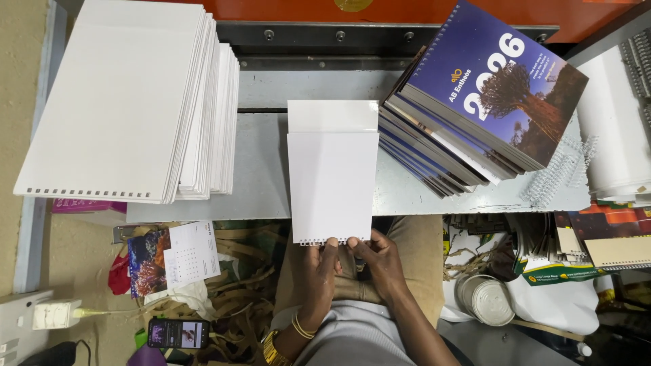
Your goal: The person sits on the floor and assembles spiral-bound notebooks by hand. They insert a metal spiral coil into the punched holes of a stack of white pages, then place a printed cover sheet on top and secure the binding.
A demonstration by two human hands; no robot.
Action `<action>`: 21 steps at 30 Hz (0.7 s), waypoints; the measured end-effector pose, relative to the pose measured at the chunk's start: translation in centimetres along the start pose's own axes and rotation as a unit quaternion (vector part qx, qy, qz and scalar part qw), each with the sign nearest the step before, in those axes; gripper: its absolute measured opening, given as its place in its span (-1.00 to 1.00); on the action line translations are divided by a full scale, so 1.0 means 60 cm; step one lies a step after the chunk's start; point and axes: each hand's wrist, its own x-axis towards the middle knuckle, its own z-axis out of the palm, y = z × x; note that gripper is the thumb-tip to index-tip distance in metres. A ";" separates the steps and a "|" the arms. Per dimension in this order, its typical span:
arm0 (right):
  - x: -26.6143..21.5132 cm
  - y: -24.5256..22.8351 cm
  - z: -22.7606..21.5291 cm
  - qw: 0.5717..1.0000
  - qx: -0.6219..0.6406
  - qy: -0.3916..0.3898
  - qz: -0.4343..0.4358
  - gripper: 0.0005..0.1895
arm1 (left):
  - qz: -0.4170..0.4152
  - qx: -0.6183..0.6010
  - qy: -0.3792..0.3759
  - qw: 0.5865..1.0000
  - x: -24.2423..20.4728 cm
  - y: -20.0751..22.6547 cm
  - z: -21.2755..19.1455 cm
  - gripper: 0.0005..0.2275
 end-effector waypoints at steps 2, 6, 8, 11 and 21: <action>-0.001 -0.019 0.004 1.000 -0.010 0.001 0.002 -0.71 | -0.013 0.028 -0.003 1.000 -0.001 0.019 0.002 -0.77; 0.002 -0.044 0.003 0.998 -0.061 -0.019 -0.014 -0.64 | -0.101 0.125 0.025 0.987 -0.013 0.063 0.005 -0.64; 0.002 -0.038 0.002 0.999 -0.041 -0.014 0.003 -0.70 | -0.102 0.039 0.004 0.994 -0.002 0.043 0.003 -0.72; 0.020 0.008 -0.008 0.997 0.061 -0.013 0.038 -0.85 | -0.093 -0.035 -0.026 0.995 0.005 0.016 0.000 -0.76; 0.002 -0.032 -0.015 0.997 0.030 -0.042 0.051 -0.76 | -0.025 0.096 0.016 0.995 -0.006 0.005 0.014 -0.62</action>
